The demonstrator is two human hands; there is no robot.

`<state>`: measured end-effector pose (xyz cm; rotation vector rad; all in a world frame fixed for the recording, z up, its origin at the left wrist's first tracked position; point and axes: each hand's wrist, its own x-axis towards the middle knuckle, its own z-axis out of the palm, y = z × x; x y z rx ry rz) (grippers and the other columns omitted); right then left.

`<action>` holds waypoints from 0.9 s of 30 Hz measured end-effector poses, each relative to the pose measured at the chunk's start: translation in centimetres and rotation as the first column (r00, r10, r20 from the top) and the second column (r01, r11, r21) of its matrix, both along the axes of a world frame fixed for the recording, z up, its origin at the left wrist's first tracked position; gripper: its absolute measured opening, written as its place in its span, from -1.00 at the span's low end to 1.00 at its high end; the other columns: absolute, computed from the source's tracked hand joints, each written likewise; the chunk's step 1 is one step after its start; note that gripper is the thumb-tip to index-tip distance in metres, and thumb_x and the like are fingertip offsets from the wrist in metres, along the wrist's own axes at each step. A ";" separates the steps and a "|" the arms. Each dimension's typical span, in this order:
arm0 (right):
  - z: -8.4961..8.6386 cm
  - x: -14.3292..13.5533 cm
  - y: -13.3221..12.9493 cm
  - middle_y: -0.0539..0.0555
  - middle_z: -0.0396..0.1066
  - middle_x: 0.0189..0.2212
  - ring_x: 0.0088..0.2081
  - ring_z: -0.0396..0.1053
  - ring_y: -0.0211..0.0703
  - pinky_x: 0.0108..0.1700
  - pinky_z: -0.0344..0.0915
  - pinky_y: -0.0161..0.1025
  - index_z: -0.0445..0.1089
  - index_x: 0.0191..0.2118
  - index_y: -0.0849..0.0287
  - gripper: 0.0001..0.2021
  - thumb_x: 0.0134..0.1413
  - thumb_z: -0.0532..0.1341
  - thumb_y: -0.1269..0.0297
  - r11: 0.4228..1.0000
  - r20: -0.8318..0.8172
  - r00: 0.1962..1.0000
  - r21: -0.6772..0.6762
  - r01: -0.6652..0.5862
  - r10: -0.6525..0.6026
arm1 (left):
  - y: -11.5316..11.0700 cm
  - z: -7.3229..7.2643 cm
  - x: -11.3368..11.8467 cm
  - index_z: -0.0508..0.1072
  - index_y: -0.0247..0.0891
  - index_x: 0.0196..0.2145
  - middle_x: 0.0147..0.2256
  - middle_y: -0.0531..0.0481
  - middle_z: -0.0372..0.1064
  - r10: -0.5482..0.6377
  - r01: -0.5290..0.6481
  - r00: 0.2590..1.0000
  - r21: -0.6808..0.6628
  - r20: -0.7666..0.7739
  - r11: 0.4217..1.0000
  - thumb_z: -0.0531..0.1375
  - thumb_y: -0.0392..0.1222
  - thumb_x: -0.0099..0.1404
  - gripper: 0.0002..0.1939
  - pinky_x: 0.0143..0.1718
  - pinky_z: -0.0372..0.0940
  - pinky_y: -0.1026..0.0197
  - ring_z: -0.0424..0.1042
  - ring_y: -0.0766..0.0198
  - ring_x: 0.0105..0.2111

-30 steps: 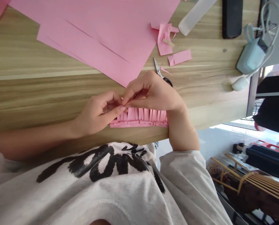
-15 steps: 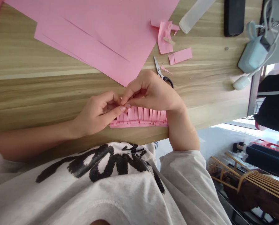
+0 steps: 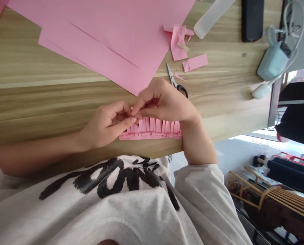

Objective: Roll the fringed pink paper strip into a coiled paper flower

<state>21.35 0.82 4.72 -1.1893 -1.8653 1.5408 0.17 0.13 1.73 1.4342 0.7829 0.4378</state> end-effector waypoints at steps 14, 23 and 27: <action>0.2 0.0 -0.2 -0.03 0.62 -0.39 -0.34 0.57 -0.18 -0.32 0.51 -0.23 0.60 -0.34 0.01 -0.93 0.03 0.38 0.35 0.999 -0.025 1.000 -0.044 0.013 -0.014 | -0.2 -0.1 0.0 0.33 -0.24 -0.35 -0.46 0.07 0.44 -0.002 0.004 1.000 -0.040 0.029 0.999 0.21 -0.22 0.32 -0.88 -0.54 0.30 0.35 0.40 0.39 -0.54; 0.0 -0.3 -0.1 -0.03 0.59 -0.44 -0.38 0.52 -0.18 -0.39 0.44 -0.22 0.58 -0.43 0.01 -0.96 -0.03 0.41 0.30 1.000 -0.015 1.000 -0.017 -0.001 0.001 | -0.1 0.2 0.0 0.36 -0.26 -0.35 -0.45 0.10 0.42 -0.026 0.026 1.000 0.013 0.007 1.000 0.21 -0.27 0.28 -0.93 -0.54 0.25 0.37 0.34 0.43 -0.55; -0.1 -0.3 0.1 -0.02 0.58 -0.43 -0.35 0.52 -0.17 -0.33 0.48 -0.22 0.56 -0.45 0.03 -0.95 -0.02 0.40 0.30 0.999 0.027 0.999 -0.033 -0.042 0.043 | -0.1 0.1 0.0 0.36 -0.24 -0.36 -0.44 0.10 0.44 -0.020 0.020 1.000 0.023 0.001 1.000 0.21 -0.29 0.26 -0.94 -0.51 0.26 0.35 0.37 0.41 -0.53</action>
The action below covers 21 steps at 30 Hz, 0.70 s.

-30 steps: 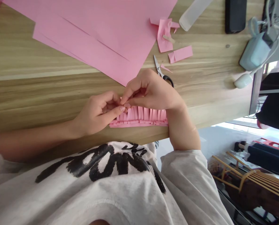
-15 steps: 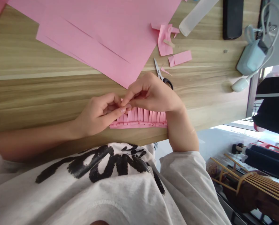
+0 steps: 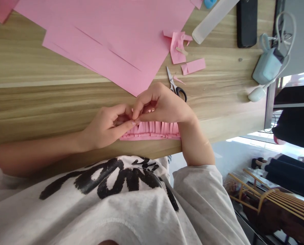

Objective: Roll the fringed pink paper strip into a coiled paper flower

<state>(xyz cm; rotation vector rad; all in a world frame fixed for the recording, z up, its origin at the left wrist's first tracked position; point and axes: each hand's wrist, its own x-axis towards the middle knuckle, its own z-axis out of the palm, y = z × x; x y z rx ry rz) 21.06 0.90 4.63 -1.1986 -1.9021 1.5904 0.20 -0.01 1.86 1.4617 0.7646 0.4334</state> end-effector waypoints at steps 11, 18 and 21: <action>-0.3 -0.1 0.0 0.00 0.58 -0.45 -0.38 0.52 -0.21 -0.37 0.43 -0.29 0.57 -0.43 0.08 -0.96 -0.05 0.42 0.33 1.000 -0.024 1.000 -0.027 0.016 -0.017 | 0.1 -0.3 -0.1 0.36 -0.27 -0.34 -0.44 0.07 0.44 -0.007 0.006 1.000 0.020 0.029 1.000 0.17 -0.32 0.28 -0.96 -0.43 0.32 0.32 0.40 0.39 -0.49; 0.2 0.5 0.1 0.01 0.58 -0.42 -0.38 0.50 -0.19 -0.34 0.42 -0.21 0.57 -0.40 0.08 -0.97 0.00 0.38 0.36 0.998 -0.068 0.996 0.010 0.063 -0.062 | -0.1 -0.2 0.0 0.33 -0.24 -0.16 -0.13 -0.06 0.44 0.040 -0.040 0.998 -0.010 0.038 0.999 0.20 -0.23 0.31 -0.85 -0.47 0.34 0.34 0.41 0.43 -0.46; 0.3 0.7 0.1 0.01 0.57 -0.41 -0.35 0.48 -0.18 -0.31 0.43 -0.20 0.58 -0.37 0.05 -0.93 0.01 0.37 0.38 0.989 -0.059 0.988 0.016 0.145 -0.144 | -0.2 -0.3 0.0 0.26 -0.19 -0.06 0.07 -0.14 0.32 0.081 -0.081 0.997 -0.004 0.013 0.997 0.25 -0.20 0.27 -0.68 -0.46 0.36 0.33 0.42 0.43 -0.41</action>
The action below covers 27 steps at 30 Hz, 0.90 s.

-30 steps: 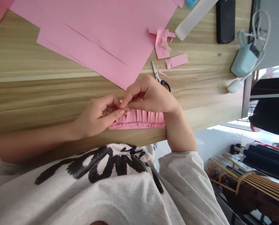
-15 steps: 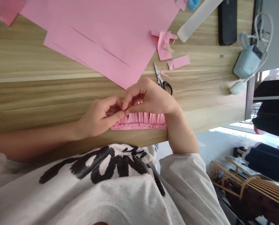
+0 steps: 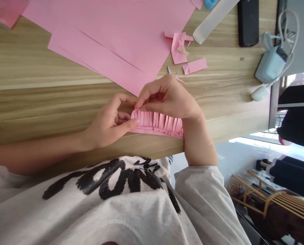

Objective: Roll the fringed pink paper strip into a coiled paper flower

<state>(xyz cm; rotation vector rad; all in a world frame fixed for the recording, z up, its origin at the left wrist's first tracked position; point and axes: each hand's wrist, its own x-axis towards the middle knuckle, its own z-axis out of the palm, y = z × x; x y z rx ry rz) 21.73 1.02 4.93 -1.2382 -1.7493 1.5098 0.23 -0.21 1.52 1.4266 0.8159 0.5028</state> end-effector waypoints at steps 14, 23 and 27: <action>-0.9 0.6 0.2 0.03 0.55 -0.45 -0.40 0.45 -0.15 -0.36 0.47 -0.19 0.60 -0.42 -0.04 -0.83 -0.20 0.49 0.38 0.968 -0.194 0.956 0.078 0.240 -0.221 | 0.4 -0.9 0.7 0.29 -0.24 -0.17 -0.26 0.04 0.43 0.211 -0.172 0.949 -0.175 0.236 0.969 0.31 -0.38 0.11 -0.64 -0.12 0.47 0.16 0.50 0.28 -0.22; -0.9 -0.8 -0.3 -0.02 0.51 -0.47 -0.46 0.45 -0.25 -0.35 0.48 -0.23 0.59 -0.43 0.06 -0.89 -0.14 0.47 0.40 0.958 -0.341 0.902 0.019 0.286 -0.263 | -0.1 0.2 0.9 0.24 -0.11 0.10 0.03 -0.01 0.43 0.197 -0.056 0.932 -0.415 0.304 0.908 0.36 -0.44 0.00 -0.26 0.06 0.44 0.03 0.50 0.10 0.06; -0.9 -1.2 -0.5 -0.04 0.47 -0.49 -0.48 0.44 -0.26 -0.38 0.47 -0.23 0.55 -0.48 0.09 -0.87 -0.18 0.50 0.29 0.945 -0.323 0.893 -0.016 0.326 -0.313 | 0.3 0.1 1.0 0.24 -0.13 0.11 -0.10 0.03 0.50 0.320 -0.197 0.920 -0.441 0.226 0.876 0.27 -0.43 0.17 -0.42 0.06 0.43 0.00 0.52 0.15 0.00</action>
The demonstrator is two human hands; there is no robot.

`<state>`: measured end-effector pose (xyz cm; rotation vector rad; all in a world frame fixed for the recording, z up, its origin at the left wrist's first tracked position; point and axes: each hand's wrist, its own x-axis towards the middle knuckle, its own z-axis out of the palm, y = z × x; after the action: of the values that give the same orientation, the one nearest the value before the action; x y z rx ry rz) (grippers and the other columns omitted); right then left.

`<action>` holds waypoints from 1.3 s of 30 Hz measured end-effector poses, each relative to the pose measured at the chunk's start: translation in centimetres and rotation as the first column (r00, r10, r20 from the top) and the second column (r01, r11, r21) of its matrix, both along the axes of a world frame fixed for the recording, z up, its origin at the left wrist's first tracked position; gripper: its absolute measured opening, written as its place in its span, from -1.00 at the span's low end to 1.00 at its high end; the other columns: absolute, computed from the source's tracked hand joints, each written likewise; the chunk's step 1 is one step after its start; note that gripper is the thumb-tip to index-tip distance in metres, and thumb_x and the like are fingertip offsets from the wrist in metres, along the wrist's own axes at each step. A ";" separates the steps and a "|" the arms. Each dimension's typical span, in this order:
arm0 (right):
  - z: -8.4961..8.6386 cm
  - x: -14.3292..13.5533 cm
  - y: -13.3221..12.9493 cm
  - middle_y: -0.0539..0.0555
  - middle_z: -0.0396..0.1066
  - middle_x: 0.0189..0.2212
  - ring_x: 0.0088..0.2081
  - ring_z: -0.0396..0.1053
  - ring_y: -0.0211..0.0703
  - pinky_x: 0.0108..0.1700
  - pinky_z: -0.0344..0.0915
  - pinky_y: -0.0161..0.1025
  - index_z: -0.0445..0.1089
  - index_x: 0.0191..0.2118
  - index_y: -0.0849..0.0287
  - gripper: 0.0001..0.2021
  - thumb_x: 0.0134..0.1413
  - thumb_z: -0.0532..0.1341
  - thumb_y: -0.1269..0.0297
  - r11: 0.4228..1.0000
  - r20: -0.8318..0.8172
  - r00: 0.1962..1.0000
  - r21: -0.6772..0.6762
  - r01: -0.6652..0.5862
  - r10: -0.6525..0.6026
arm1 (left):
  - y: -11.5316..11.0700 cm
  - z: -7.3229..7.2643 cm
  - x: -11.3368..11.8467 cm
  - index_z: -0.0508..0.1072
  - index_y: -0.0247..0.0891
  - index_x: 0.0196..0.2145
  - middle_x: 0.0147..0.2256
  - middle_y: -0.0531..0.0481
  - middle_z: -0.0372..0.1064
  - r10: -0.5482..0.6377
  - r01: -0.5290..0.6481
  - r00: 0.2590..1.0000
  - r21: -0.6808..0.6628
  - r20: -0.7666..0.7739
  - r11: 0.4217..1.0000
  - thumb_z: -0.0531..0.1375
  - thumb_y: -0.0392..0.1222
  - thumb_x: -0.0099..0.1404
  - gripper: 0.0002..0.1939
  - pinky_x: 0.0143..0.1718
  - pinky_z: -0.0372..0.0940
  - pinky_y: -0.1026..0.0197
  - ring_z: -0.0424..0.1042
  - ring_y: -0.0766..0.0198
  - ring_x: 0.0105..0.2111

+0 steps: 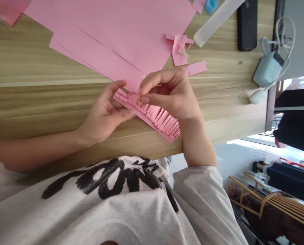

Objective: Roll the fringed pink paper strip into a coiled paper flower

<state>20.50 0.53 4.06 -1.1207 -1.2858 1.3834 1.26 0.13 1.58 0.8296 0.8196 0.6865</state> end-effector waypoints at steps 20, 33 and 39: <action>-1.0 1.6 1.0 0.01 0.56 -0.48 -0.43 0.46 -0.21 -0.34 0.49 -0.26 0.60 -0.42 0.06 -0.84 -0.17 0.47 0.45 0.991 0.154 0.982 -0.099 -0.093 0.108 | 0.3 -1.1 -0.7 0.44 -0.27 -0.10 -0.20 -0.01 0.46 0.044 0.042 0.968 0.329 -0.249 0.944 0.32 -0.38 0.12 -0.64 -0.09 0.43 0.16 0.48 0.23 -0.19; -3.2 0.4 1.5 -0.03 0.54 -0.49 -0.45 0.46 -0.32 -0.35 0.47 -0.37 0.57 -0.43 0.18 -0.89 -0.16 0.45 0.47 0.991 0.019 1.000 -0.132 0.002 0.001 | 0.4 -1.4 -0.5 0.47 -0.23 0.00 -0.16 -0.04 0.49 -0.027 0.037 0.983 0.053 -0.180 0.998 0.25 -0.35 0.22 -0.63 0.06 0.38 0.08 0.47 0.19 -0.09; -3.5 0.9 1.6 0.00 0.60 -0.46 -0.42 0.48 -0.23 -0.28 0.53 -0.27 0.58 -0.40 0.13 -0.86 -0.17 0.49 0.39 0.979 0.069 0.997 -0.205 -0.010 0.025 | 0.4 -1.4 -0.5 0.46 -0.26 0.04 -0.07 -0.07 0.50 -0.032 0.042 0.984 0.055 -0.173 0.998 0.25 -0.34 0.24 -0.61 0.12 0.36 0.05 0.45 0.15 0.01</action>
<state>21.36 2.16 0.60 -1.3105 -1.2260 1.5276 0.73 0.56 0.18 0.9645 0.9407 0.6136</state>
